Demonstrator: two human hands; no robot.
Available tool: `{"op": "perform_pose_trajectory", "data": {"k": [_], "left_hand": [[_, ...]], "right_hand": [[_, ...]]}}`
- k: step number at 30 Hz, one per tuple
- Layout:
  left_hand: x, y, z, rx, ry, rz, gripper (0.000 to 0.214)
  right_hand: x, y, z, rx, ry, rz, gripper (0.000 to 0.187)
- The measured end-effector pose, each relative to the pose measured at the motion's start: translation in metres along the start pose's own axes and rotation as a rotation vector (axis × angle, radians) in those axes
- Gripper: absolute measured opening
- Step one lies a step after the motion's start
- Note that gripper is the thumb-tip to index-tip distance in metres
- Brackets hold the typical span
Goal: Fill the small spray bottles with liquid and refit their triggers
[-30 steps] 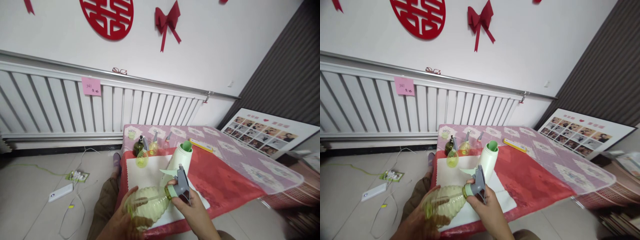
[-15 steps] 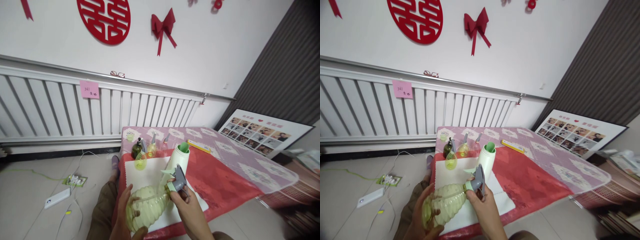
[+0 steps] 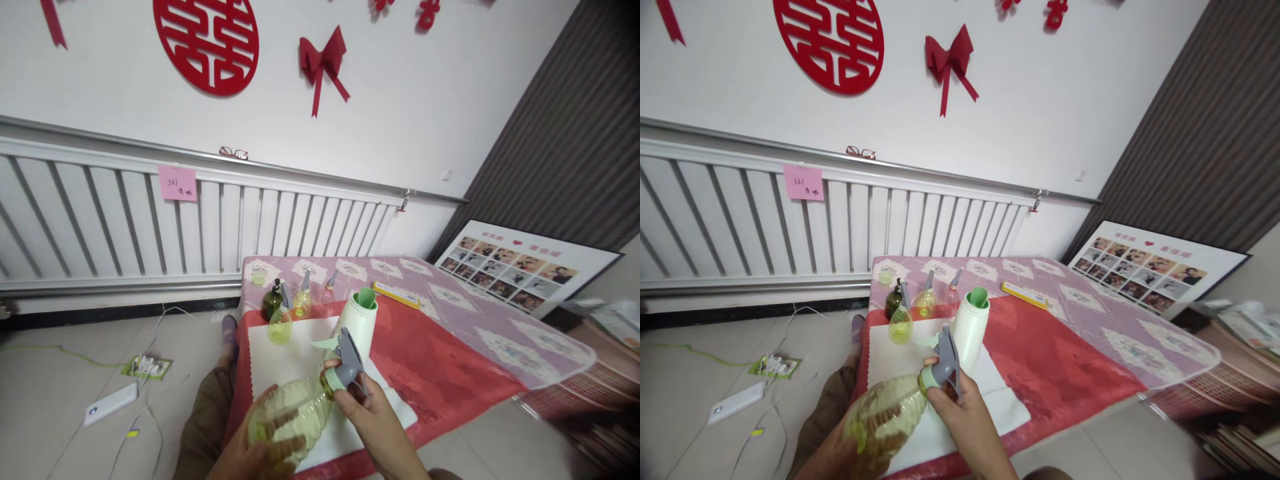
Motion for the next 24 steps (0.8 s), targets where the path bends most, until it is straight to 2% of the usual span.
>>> {"op": "perform_pose_trajectory", "data": {"k": [2, 3, 5, 8, 10, 12, 14, 17, 20, 24], "left_hand": [[0.001, -0.001, 0.001, -0.169, -0.016, 0.048, 0.087], [0.002, -0.001, 0.001, -0.253, -0.064, 0.035, 0.089], [0.003, -0.001, 0.002, -0.384, -0.214, -0.069, 0.090], [0.004, 0.000, 0.006, -0.516, -0.504, -0.291, 0.084], [0.004, 0.002, 0.010, -0.574, -0.688, -0.365, 0.076], [0.002, 0.007, 0.015, -0.573, -0.793, -0.381, 0.072], [-0.002, 0.014, 0.021, -0.504, -0.726, -0.376, 0.064], [-0.008, 0.023, 0.031, -0.384, -0.492, -0.360, 0.053], [-0.011, 0.021, 0.035, -0.255, -0.351, -0.295, 0.058], [-0.010, 0.006, 0.031, -0.041, -0.197, -0.123, 0.073]], "right_hand": [[-0.002, 0.002, 0.001, -0.013, 0.011, 0.001, 0.044], [-0.003, 0.002, 0.000, -0.019, 0.016, -0.009, 0.044], [-0.005, 0.001, -0.001, -0.046, 0.025, -0.039, 0.043], [-0.006, -0.007, -0.005, -0.119, 0.026, -0.125, 0.042], [-0.004, -0.014, -0.006, -0.182, 0.014, -0.185, 0.040], [-0.002, -0.022, -0.007, -0.268, 0.003, -0.202, 0.041], [-0.001, -0.028, -0.007, -0.350, -0.002, -0.180, 0.041], [-0.001, -0.031, -0.006, -0.402, -0.012, -0.151, 0.038], [-0.003, -0.031, -0.005, -0.395, -0.010, -0.130, 0.039], [-0.004, -0.032, -0.003, -0.404, 0.000, -0.095, 0.041]]}}
Point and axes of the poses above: each hand's wrist, its own x-axis away from the middle knuckle, its own y-axis out of the back of the hand, z = x × y, the point moved 2 cm from there along -x, towards the middle knuckle, and after that the axes turned 2 degrees about x, right-handed, at the moved point
